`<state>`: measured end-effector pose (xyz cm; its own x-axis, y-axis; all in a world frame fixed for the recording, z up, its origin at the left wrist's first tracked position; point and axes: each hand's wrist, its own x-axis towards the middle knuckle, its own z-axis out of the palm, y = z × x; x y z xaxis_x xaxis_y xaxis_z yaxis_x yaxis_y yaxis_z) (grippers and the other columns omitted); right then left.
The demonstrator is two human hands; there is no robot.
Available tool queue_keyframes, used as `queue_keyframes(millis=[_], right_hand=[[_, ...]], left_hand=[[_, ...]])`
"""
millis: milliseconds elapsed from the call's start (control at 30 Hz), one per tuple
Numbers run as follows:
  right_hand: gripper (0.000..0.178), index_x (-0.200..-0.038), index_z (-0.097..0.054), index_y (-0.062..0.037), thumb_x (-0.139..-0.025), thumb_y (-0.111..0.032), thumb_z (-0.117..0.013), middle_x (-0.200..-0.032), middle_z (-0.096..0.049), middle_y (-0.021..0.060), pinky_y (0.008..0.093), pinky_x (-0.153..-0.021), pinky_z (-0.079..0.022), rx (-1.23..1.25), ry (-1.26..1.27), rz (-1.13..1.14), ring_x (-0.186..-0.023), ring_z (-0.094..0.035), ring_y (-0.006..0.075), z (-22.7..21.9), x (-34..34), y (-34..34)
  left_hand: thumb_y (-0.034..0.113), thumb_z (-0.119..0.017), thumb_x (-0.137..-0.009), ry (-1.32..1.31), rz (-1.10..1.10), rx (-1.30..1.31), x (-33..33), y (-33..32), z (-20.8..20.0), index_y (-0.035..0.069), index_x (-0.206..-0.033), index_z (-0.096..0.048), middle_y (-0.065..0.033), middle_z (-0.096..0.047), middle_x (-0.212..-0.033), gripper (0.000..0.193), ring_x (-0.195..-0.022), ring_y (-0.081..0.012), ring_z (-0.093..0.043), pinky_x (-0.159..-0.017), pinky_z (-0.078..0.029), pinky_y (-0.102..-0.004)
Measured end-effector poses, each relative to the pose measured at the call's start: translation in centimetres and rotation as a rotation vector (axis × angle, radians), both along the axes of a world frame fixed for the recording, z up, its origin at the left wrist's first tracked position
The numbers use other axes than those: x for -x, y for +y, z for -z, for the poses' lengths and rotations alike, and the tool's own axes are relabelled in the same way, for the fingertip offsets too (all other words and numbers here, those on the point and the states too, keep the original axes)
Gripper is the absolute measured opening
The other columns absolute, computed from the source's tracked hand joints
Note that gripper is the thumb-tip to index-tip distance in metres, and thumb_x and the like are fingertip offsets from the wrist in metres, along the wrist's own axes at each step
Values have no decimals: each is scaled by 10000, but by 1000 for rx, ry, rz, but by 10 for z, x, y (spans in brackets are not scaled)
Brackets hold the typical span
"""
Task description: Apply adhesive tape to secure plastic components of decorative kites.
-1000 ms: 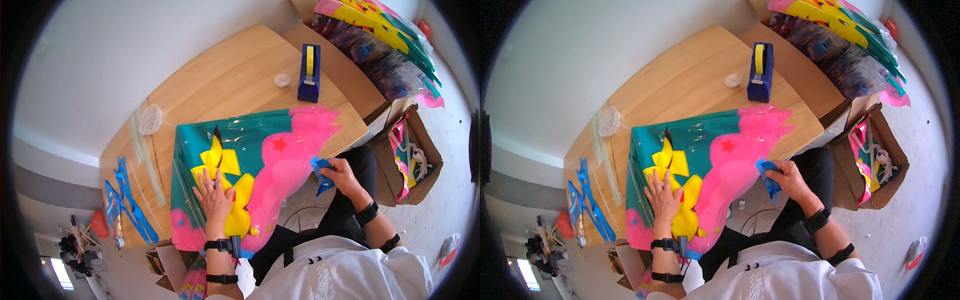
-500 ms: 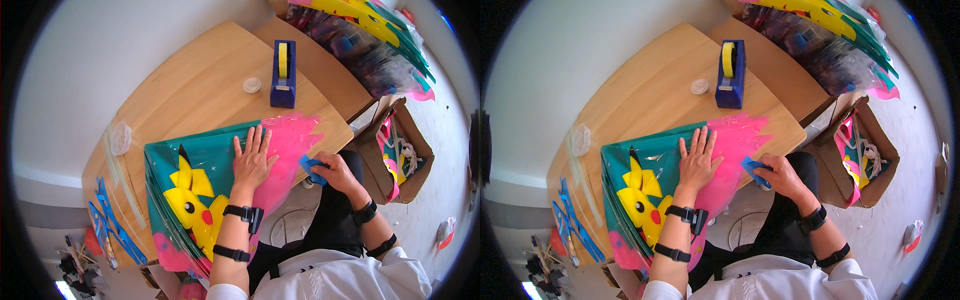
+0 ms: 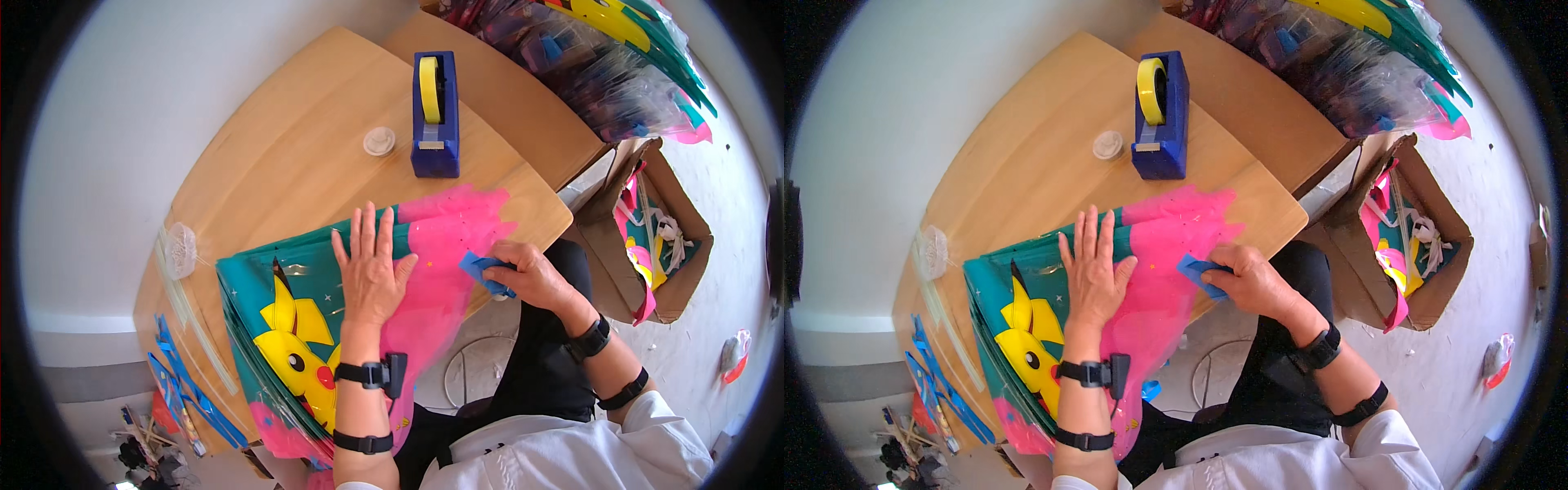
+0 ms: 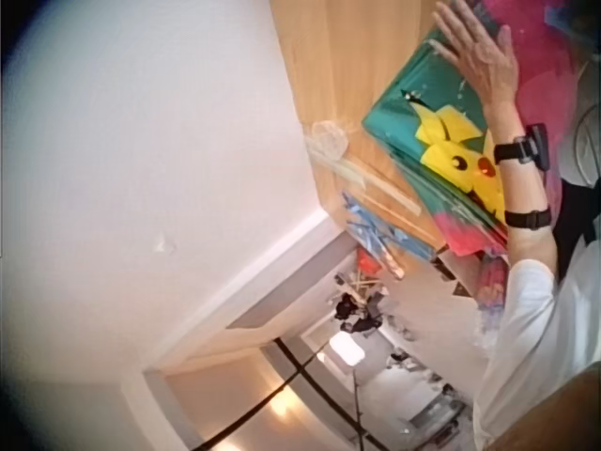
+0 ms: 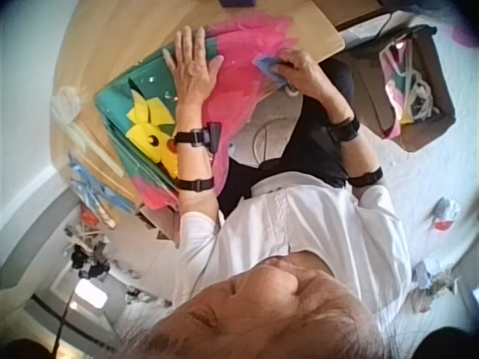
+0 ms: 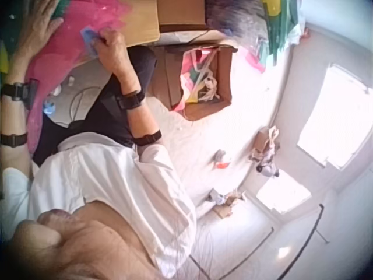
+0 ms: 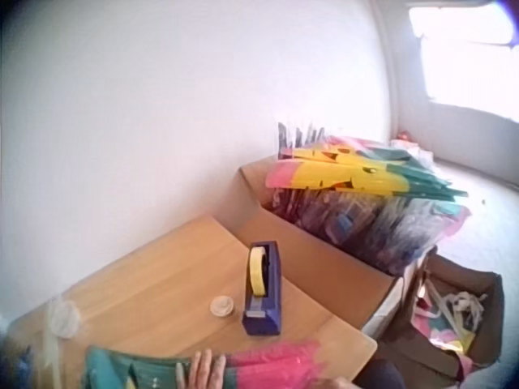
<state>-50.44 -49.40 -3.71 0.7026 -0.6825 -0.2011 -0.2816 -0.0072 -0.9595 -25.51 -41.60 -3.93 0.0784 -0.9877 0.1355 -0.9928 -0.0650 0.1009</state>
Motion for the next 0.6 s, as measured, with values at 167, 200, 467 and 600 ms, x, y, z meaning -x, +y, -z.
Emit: queue_keyframes(millis=[167, 200, 467, 600], right_hand=[[119, -857, -579, 39, -827, -53, -649, -765, -531, 171, 383, -646, -428, 71, -12, -2, -723, -542, 318, -4, -4, 2], [116, -854, -580, 39, -826, -49, -649, -765, -532, 173, 386, -645, -428, 101, -6, -3, -725, -544, 324, -4, -4, 2], [114, -825, -574, 51, -810, -32, -650, -756, -526, 190, 404, -636, -427, 162, 11, 81, -716, -543, 359, 6, -6, 6], [98, -830, -586, 45, -801, -27, -646, -772, -544, 167, 387, -636, -430, 245, 52, 109, -721, -549, 329, 10, -10, 4]], left_hand=[[456, -544, -899, -30, 17, -92, -4, -18, 10, 110, -1448, -359, -149, -435, -1386, 674, -1320, -337, -366, -1113, -171, -576], [451, -554, -894, -23, 11, -96, 1, -17, 9, 111, -1443, -368, -151, -442, -1370, 673, -1308, -336, -375, -1110, -178, -576], [325, -586, -887, 26, 39, 88, 20, -9, 8, 90, -1402, -411, -155, -480, -1284, 593, -1236, -342, -420, -1086, -242, -544], [126, -571, -866, 279, 107, 146, 44, 14, 4, 54, -1296, -525, -150, -513, -1248, 439, -1184, -338, -464, -1030, -348, -475]])
